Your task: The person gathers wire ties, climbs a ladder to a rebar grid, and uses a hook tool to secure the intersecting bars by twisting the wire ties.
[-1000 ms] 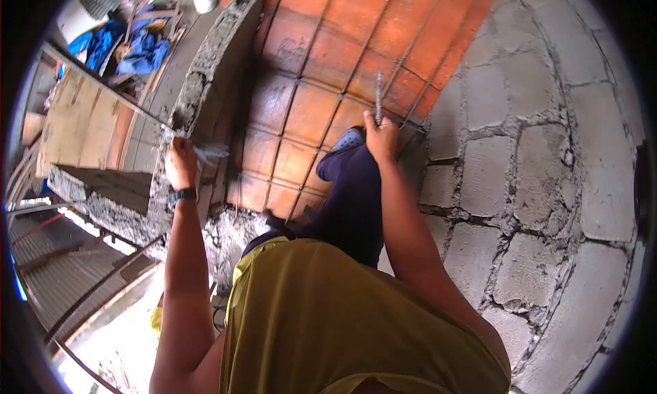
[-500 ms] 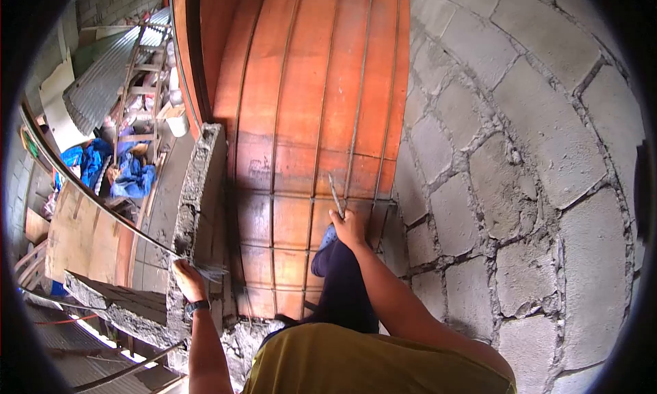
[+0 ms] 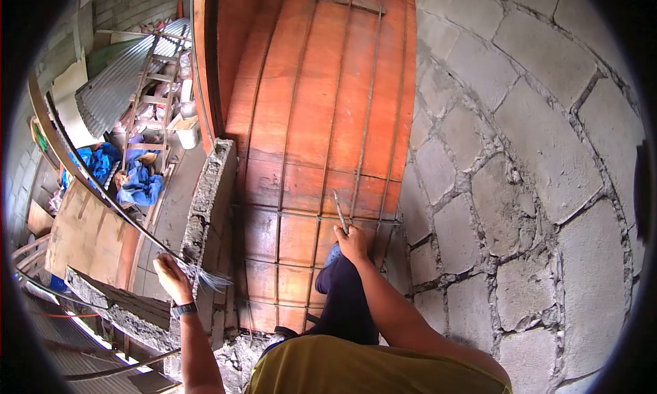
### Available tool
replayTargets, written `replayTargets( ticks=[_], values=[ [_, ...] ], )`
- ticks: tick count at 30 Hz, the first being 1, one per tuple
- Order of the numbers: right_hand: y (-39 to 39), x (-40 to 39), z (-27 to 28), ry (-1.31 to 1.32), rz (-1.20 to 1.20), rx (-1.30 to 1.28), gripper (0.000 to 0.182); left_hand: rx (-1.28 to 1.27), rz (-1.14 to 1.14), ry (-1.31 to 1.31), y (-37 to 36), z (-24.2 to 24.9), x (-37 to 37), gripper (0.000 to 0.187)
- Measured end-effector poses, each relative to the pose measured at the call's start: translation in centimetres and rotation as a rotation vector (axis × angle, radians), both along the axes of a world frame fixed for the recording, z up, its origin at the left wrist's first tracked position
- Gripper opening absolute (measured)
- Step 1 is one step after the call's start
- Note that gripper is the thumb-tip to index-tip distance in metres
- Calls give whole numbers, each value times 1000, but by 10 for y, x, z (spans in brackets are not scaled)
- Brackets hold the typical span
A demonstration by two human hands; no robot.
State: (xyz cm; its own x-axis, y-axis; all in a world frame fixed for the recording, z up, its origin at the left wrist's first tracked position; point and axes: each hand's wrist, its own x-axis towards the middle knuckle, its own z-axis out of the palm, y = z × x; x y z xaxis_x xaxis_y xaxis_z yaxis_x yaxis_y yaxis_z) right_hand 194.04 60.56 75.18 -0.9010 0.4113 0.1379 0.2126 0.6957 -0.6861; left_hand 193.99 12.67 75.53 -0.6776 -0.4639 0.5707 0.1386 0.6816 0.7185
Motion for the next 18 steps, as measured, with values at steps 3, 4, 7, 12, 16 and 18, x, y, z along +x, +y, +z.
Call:
replayTargets(
  ticks=[3,4,7,12,16,18],
  values=[
    [-1,-4,-10,64,-14,16,41,47,6,90,-4,30,1,12],
    [0,-5,-14,64,-10,18,41,49,10,91,-1,46,3,12],
    [-5,-5,-16,204,-14,-3,39,-9,-148,186,25,100,20,11],
    [-86,32,37,112,397,-677,28,24,-537,-34,92,107,70,15],
    [-147,71,56,-190,698,-702,33,79,-716,-136,139,89,96,8],
    [-164,86,50,-220,646,-704,31,125,-746,-156,150,83,96,9]
  ],
)
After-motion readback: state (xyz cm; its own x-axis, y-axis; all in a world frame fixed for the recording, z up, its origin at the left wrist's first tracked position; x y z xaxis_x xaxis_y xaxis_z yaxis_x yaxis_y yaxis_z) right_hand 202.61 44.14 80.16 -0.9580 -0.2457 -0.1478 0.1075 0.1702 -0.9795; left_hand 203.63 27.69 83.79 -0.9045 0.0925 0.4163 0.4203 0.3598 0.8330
